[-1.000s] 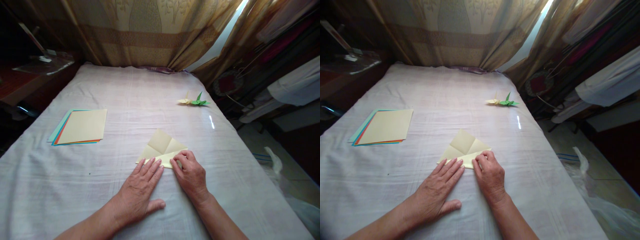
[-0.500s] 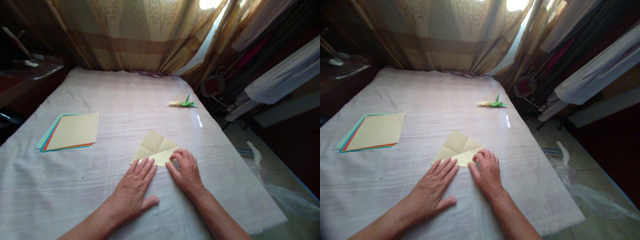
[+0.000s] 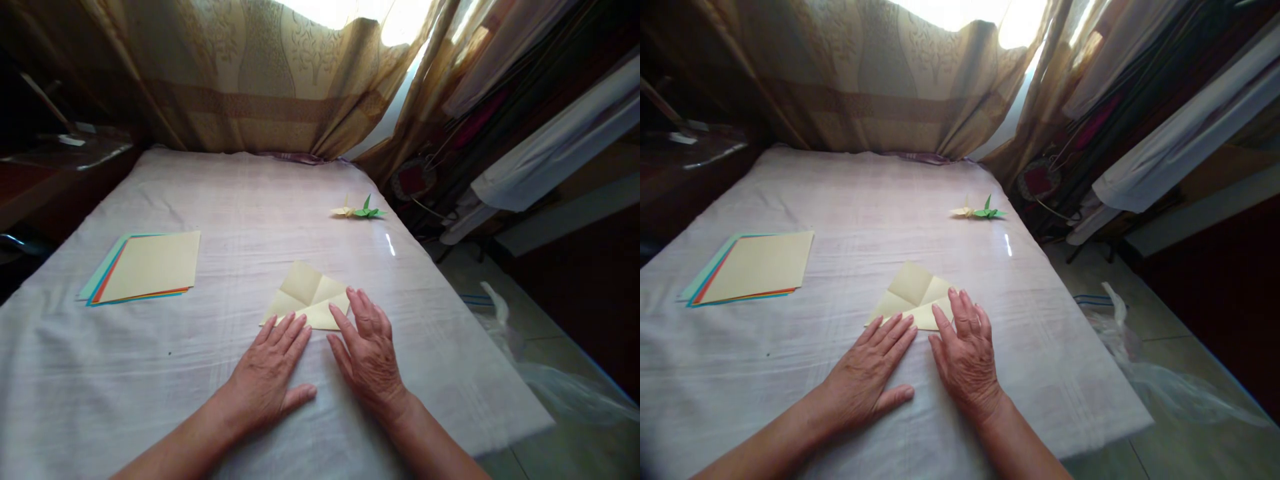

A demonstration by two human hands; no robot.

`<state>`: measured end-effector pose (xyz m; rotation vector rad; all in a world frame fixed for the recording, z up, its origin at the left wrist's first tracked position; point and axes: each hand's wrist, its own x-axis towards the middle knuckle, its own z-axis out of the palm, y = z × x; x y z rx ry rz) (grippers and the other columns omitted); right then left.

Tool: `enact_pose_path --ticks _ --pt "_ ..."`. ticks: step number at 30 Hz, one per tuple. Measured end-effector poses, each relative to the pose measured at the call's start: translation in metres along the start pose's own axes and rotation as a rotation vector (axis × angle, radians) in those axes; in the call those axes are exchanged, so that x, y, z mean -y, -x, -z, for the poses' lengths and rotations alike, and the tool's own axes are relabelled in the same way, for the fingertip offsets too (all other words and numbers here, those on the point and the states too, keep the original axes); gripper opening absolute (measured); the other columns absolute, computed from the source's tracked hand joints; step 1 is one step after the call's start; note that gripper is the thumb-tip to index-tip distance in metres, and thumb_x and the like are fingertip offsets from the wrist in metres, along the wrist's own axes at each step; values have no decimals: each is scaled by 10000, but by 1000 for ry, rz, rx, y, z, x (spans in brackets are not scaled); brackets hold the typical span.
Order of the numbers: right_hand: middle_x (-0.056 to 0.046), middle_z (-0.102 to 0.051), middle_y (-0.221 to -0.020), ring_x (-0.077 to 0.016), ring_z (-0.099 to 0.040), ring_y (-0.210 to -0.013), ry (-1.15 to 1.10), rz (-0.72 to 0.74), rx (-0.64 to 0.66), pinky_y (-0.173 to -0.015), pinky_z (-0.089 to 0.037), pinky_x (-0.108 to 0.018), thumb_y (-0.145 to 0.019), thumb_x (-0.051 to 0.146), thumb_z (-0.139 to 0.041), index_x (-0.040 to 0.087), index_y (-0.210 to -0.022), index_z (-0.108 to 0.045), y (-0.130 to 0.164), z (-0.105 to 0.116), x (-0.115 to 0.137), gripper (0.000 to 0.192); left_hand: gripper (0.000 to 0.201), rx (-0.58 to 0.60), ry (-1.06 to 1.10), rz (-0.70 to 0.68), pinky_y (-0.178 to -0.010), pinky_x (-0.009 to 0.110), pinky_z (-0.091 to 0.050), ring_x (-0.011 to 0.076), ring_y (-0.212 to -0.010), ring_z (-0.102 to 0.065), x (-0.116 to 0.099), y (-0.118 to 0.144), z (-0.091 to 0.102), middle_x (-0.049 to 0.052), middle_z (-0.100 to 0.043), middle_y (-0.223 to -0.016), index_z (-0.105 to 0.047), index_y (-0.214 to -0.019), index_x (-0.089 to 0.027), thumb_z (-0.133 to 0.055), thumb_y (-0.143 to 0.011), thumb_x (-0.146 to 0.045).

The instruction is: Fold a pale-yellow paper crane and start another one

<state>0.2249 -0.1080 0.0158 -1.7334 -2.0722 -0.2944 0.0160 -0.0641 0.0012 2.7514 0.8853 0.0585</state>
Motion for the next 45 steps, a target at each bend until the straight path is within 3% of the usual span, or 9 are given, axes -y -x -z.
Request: enact_pose_path --ticks 4,7,10,15,20,27,37,45 --pt "-106 -418 -1506 -252 -328 -1416 -8 97 229 -1171 -165 -506 -952 315 -446 189 -1422 -462 8 -10 2 487 804 -9 -9 -5 -1189 479 -145 298 -1444 -276 -1 0 0 134 -342 -1549 -357 -1489 -160 -357 -900 -707" --pt "-109 -398 -1512 -261 -348 -1406 -28 83 397 -1169 -172 -529 -956 395 -438 169 -1450 -426 12 -13 -1 543 808 -1 -2 -4 -1190 475 -135 294 -1451 -260 0 0 1 134 -325 -1557 -341 -1497 -163 -334 -904 -712" --pt "-109 -315 -1551 -279 -306 -1427 -21 88 475 -1156 -192 -562 -947 427 -448 170 -1476 -381 15 -13 -3 592 825 14 11 -2 -1190 487 -115 299 -1459 -237 0 -1 2 133 -302 -1567 -323 -1504 -164 -305 -902 -728" --pt "-110 -307 -1557 -292 -287 -1435 -13 94 480 -1155 -193 -571 -929 445 -467 188 -1490 -360 16 -14 -5 626 822 -22 44 49 -1186 512 -117 304 -1424 -316 -5 -5 0 135 -378 -1531 -352 -1493 -185 -323 -889 -743" --pt "-123 -315 -1550 -288 -299 -1430 2 76 502 -1143 -212 -576 -940 450 -438 169 -1482 -374 16 -16 -3 613 818 -17 50 59 -1191 489 -111 286 -1437 -296 -4 -5 4 127 -361 -1541 -357 -1487 -170 -299 -900 -736" --pt "-131 -347 -1535 -285 -314 -1423 1 73 484 -1146 -207 -565 -944 470 -430 171 -1478 -384 16 -18 -4 613 842 86 -8 93 -1179 537 -66 305 -1456 -244 11 12 19 127 -301 -1564 -319 -1501 -140 -305 -901 -731" --pt "-123 -341 -1542 -280 -306 -1427 -2 73 464 -1149 -203 -558 -944 467 -427 170 -1478 -380 19 -19 -5 614 806 20 -117 139 -1168 535 -39 322 -1456 -232 39 36 22 141 -273 -1578 -388 -1478 -237 -340 -869 -763" --pt "-120 -352 -1539 -286 -302 -1428 -11 75 465 -1150 -194 -563 -942 465 -435 188 -1487 -366 19 -20 -5 615 795 20 -150 198 -1163 549 -57 330 -1450 -246 48 48 27 142 -302 -1567 -409 -1466 -266 -369 -854 -771"
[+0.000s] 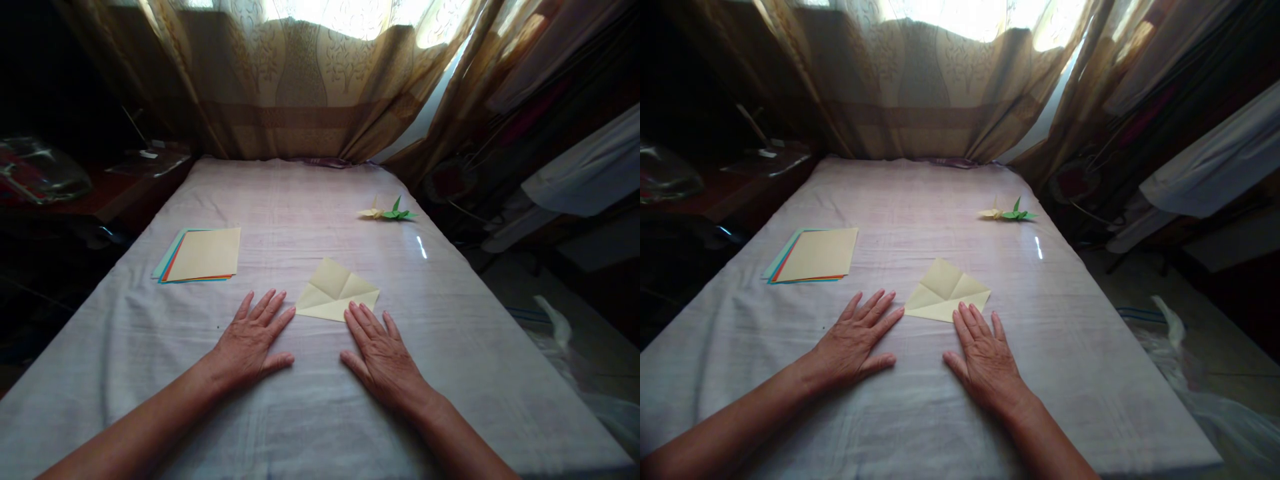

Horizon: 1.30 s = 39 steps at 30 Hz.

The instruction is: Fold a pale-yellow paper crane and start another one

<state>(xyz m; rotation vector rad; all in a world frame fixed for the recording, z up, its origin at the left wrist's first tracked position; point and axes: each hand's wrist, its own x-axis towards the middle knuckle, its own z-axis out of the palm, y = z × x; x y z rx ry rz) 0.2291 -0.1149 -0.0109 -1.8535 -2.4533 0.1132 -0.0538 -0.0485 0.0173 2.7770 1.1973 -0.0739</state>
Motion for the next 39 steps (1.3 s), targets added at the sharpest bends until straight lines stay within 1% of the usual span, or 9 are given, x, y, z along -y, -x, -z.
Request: enact_pose_path --ticks 6,9,14,21,24,28,31,35,39 --pt "-126 -324 -1545 -279 -300 -1431 -3 -18 47 -1147 -208 -563 -947 470 -425 160 -1481 -374 -2 5 2 619 780 5 -6 16 -1156 569 -95 343 -1434 -276 6 4 5 148 -358 -1540 -443 -1446 -253 -394 -855 -760" --pt "-129 -306 -1550 -283 -290 -1436 -16 -17 49 -1145 -210 -573 -949 473 -421 150 -1480 -373 -3 6 3 623 552 -62 18 43 -1148 573 -147 325 -1396 -351 9 -3 9 111 -474 -1469 -572 -1328 -273 -440 -921 -623" --pt "-136 -301 -1551 -293 -295 -1432 -16 -14 36 -1141 -217 -571 -938 463 -458 150 -1475 -384 -4 5 2 625 259 -186 253 180 -1145 554 -209 281 -1323 -456 4 -42 12 65 -600 -1347 -689 -1096 -261 -557 -909 -382" --pt "-127 -422 -1500 -306 -371 -1388 4 -25 -208 -1131 -226 -539 -934 386 -506 218 -1345 -559 10 1 8 448 108 -286 378 302 -1107 551 -260 275 -1231 -540 -9 -91 4 65 -667 -1231 -689 -815 -223 -634 -846 -309" --pt "-116 -501 -1444 -301 -436 -1341 -25 -56 -198 -1116 -263 -521 -940 420 -499 219 -1342 -560 12 -3 13 454 99 -353 365 318 -1086 491 -291 248 -1167 -572 -12 -89 4 50 -695 -1151 -660 -764 -218 -630 -839 -275" --pt "-124 -471 -1462 -314 -415 -1358 -41 -79 -129 -1124 -254 -529 -939 474 -486 181 -1379 -527 0 -2 16 531 85 -411 335 343 -957 423 -396 234 -942 -633 -16 -74 4 42 -718 -881 -653 -774 -207 -626 -837 -258" --pt "-141 -431 -1485 -324 -374 -1386 -45 -93 -69 -1141 -215 -548 -933 490 -491 159 -1395 -509 -18 3 15 568 114 -433 336 378 -871 394 -435 209 -778 -644 -19 -61 4 7 -699 -750 -661 -941 -197 -617 -838 -221" --pt "-169 -361 -1520 -329 -327 -1412 -44 -121 -13 -1144 -195 -557 -939 482 -477 106 -1425 -460 -49 11 11 615 418 -465 360 338 -864 384 -451 197 -755 -654 -28 -49 3 -9 -714 -763 -590 -1251 -212 -603 -834 -179" --pt "-172 -346 -1529 -314 -300 -1426 -37 -55 -48 -1149 -187 -530 -922 522 -482 118 -1421 -466 -70 14 7 642 241 -419 425 257 -842 365 -478 212 -848 -681 -42 -41 5 35 -751 -892 -727 -1038 -248 -556 -873 -204"
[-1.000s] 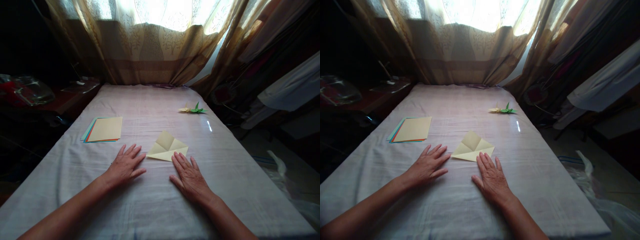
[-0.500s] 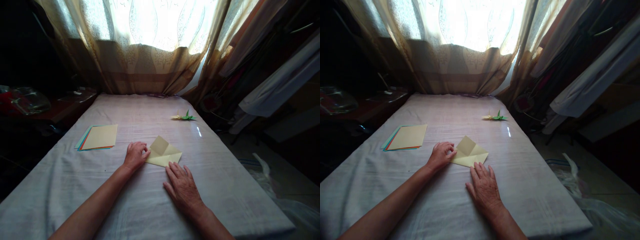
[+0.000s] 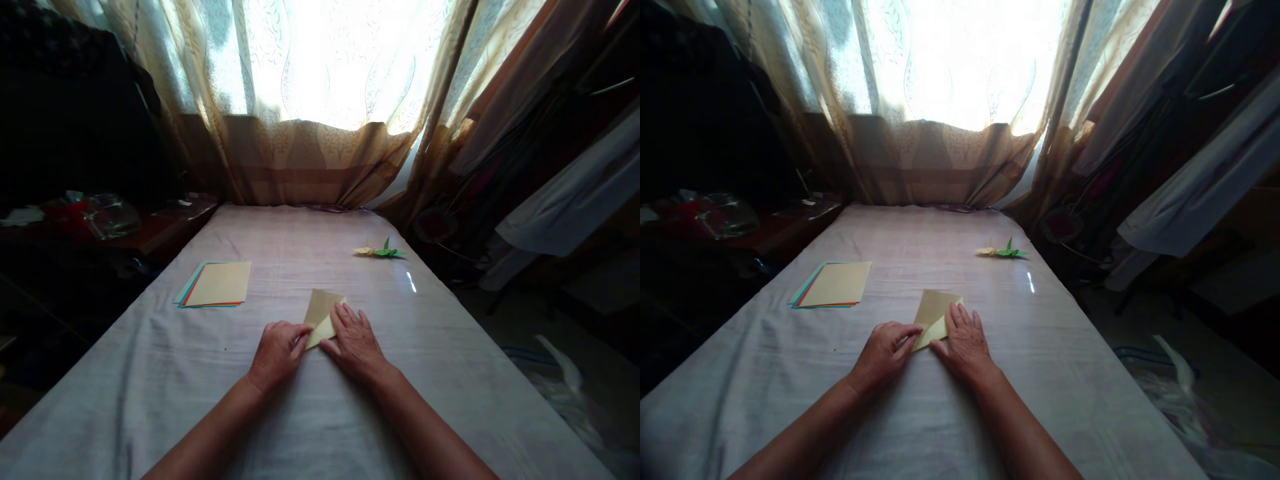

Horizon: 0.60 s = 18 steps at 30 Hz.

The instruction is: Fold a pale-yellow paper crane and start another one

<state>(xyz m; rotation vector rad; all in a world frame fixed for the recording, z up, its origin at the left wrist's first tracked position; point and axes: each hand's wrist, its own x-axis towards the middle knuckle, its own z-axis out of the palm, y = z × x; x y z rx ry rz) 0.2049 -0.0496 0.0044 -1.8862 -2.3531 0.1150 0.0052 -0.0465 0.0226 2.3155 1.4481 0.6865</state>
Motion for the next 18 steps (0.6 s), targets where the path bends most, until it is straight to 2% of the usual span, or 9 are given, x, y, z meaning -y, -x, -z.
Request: enact_pose_path --ticks 4,9,11,13,15,18 --pt "-184 -362 -1520 -322 -330 -1410 33 46 -118 -1136 -221 -527 -863 557 -558 133 -1403 -489 9 -3 1 690 303 45 97 44 -864 355 -510 226 -922 -696 -7 4 0 49 -756 -1013 -734 -1083 -246 -544 -854 -192" --pt "-191 -484 -1439 -358 -465 -1313 49 164 -362 -1037 -398 -507 -774 556 -672 164 -1319 -577 36 -16 13 678 394 -7 363 189 -977 337 -506 221 -1078 -672 -9 4 -7 51 -718 -1159 -708 -1170 -209 -496 -839 -178" --pt "-173 -570 -1361 -328 -553 -1230 56 198 -482 -944 -490 -437 -821 432 -648 177 -1277 -610 38 -19 17 525 406 -18 464 218 -1007 336 -494 218 -1116 -657 -12 5 -10 48 -703 -1188 -699 -1187 -193 -486 -841 -182" --pt "-140 -660 -1244 -261 -631 -1123 44 243 -599 -888 -533 -353 -872 240 -557 182 -1195 -659 35 -19 18 343 405 -21 525 207 -1013 333 -493 214 -1120 -656 -16 9 -12 49 -702 -1191 -693 -1196 -183 -479 -852 -187" --pt "-118 -708 -1139 -205 -671 -1032 3 285 -681 -880 -546 -300 -884 116 -464 178 -1128 -686 30 -12 16 336 394 -39 538 190 -999 330 -505 210 -1095 -667 -20 13 -11 53 -709 -1177 -692 -1196 -182 -472 -870 -192" --pt "-116 -720 -1092 -188 -674 -1023 -95 403 -763 -898 -555 -297 -911 99 -434 175 -1087 -701 23 3 11 328 343 -113 428 117 -934 324 -538 206 -1006 -689 -21 19 1 56 -740 -1091 -709 -1158 -204 -502 -884 -195"
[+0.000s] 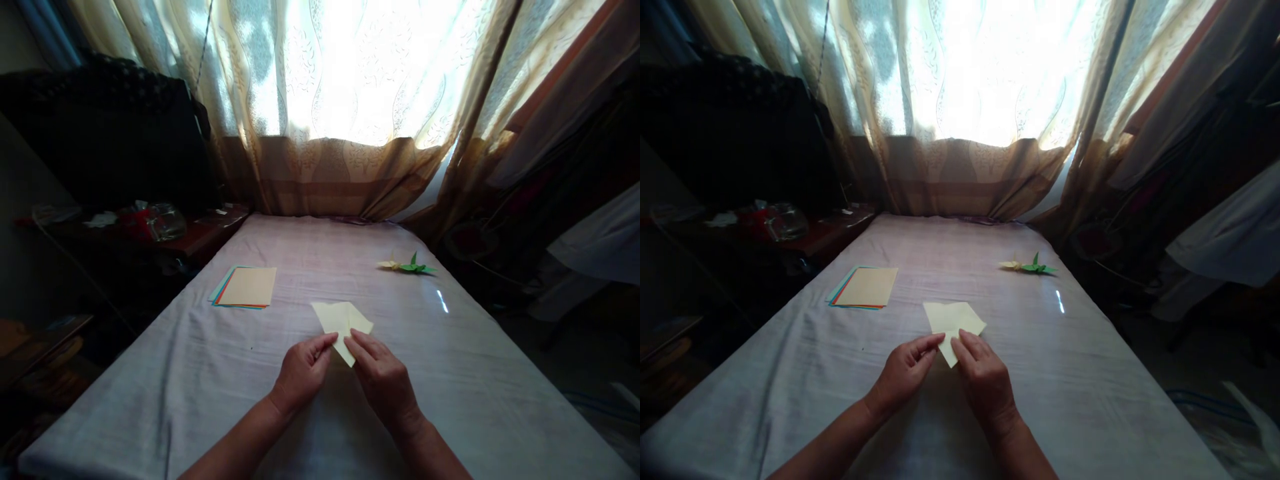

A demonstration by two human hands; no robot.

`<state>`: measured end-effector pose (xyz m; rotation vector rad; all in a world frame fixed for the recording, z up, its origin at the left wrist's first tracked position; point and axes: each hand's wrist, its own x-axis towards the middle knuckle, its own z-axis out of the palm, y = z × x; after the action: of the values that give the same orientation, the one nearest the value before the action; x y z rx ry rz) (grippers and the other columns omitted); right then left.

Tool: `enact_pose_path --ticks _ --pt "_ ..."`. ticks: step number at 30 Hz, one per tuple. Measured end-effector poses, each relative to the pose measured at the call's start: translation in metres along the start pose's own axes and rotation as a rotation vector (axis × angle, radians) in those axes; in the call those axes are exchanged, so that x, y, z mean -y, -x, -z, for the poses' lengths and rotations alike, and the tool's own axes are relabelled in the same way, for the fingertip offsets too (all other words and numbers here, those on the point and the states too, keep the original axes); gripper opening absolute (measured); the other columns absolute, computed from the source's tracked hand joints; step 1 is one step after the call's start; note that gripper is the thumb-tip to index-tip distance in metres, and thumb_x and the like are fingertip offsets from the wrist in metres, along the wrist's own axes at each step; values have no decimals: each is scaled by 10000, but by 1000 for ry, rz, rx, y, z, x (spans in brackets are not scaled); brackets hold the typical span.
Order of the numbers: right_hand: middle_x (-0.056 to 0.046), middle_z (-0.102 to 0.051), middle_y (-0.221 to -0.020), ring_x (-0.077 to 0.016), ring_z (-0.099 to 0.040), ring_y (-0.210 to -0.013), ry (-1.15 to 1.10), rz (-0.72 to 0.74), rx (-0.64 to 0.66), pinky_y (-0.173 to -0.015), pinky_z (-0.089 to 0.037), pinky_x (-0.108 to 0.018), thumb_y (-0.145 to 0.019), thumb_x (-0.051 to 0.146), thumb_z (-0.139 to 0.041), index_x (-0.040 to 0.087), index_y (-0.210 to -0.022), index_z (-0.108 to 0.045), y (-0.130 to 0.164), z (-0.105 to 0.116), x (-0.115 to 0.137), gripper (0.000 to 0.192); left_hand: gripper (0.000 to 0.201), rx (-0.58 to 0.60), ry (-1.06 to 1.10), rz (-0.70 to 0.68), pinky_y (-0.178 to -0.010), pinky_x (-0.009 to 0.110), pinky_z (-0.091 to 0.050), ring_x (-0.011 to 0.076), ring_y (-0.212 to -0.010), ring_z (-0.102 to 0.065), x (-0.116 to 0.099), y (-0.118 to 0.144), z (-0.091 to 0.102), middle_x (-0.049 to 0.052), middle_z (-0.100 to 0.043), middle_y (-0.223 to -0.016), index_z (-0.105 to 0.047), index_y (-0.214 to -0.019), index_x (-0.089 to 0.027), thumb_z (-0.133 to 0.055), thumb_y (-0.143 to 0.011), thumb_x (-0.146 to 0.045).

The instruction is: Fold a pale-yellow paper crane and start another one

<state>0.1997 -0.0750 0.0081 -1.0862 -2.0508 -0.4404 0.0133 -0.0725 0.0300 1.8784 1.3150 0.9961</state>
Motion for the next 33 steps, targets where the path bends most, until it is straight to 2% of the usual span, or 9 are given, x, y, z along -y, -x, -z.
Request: enact_pose_path --ticks 4,7,10,13,18,21,25,28,33 --pt "-118 -687 -1192 -196 -609 -1173 -202 74 24 -980 -531 -362 -941 125 -444 210 -1096 -710 -9 6 -15 319 329 -143 -436 -268 -887 409 -527 254 -984 -634 2 -1 25 93 -693 -1032 -695 -1170 -245 -586 -864 -191" --pt "-110 -669 -1232 -198 -604 -1185 -287 14 96 -967 -539 -395 -947 142 -438 245 -1063 -723 -1 -2 -30 324 299 -234 -683 -363 -990 496 -445 313 -1202 -530 17 -10 38 119 -586 -1287 -705 -1121 -278 -647 -842 -188" --pt "-103 -658 -1254 -223 -598 -1196 -303 -13 197 -972 -529 -431 -919 166 -497 264 -1012 -738 13 -12 -47 276 169 -154 -782 -441 -1045 554 -371 329 -1331 -431 37 -22 37 105 -502 -1424 -723 -995 -282 -663 -853 -211" --pt "-105 -643 -1281 -221 -580 -1220 -225 -81 290 -997 -506 -428 -902 124 -486 255 -1060 -724 24 -12 -60 314 141 -55 -799 -500 -1097 567 -307 298 -1328 -455 46 -29 27 63 -578 -1362 -691 -801 -234 -596 -901 -202" --pt "-157 -557 -1378 -263 -513 -1282 -104 -168 510 -1054 -441 -448 -810 157 -567 182 -1271 -617 35 15 -56 464 155 136 -719 -629 -1167 530 -218 272 -1289 -508 32 -25 12 55 -676 -1207 -644 -877 -199 -530 -842 -101" --pt "-168 -493 -1437 -294 -460 -1323 -24 -248 558 -1093 -375 -486 -801 247 -618 174 -1320 -576 43 35 -42 526 158 231 -727 -639 -1171 512 -220 276 -1224 -557 15 -18 5 66 -717 -975 -619 -865 -188 -535 -774 -90" --pt "-137 -557 -1381 -279 -509 -1274 -10 -280 558 -1065 -399 -464 -857 287 -598 213 -1185 -669 50 46 -32 344 118 330 -745 -635 -1129 488 -305 239 -951 -660 -3 -14 -5 31 -649 -705 -550 -723 -201 -507 -785 -110" --pt "-117 -618 -1309 -261 -566 -1203 -27 -294 522 -1028 -432 -438 -893 285 -566 220 -1133 -695 53 46 -33 279 150 330 -633 -572 -1072 446 -381 178 -744 -651 -7 -15 -8 -1 -632 -684 -553 -721 -206 -482 -843 -154" --pt "-83 -669 -1235 -243 -583 -1173 -67 -297 482 -1008 -438 -420 -915 266 -548 230 -1111 -698 53 43 -42 249 154 224 -492 -381 -807 307 -503 166 -717 -636 7 -21 -6 5 -672 -745 -587 -809 -216 -489 -903 -287"
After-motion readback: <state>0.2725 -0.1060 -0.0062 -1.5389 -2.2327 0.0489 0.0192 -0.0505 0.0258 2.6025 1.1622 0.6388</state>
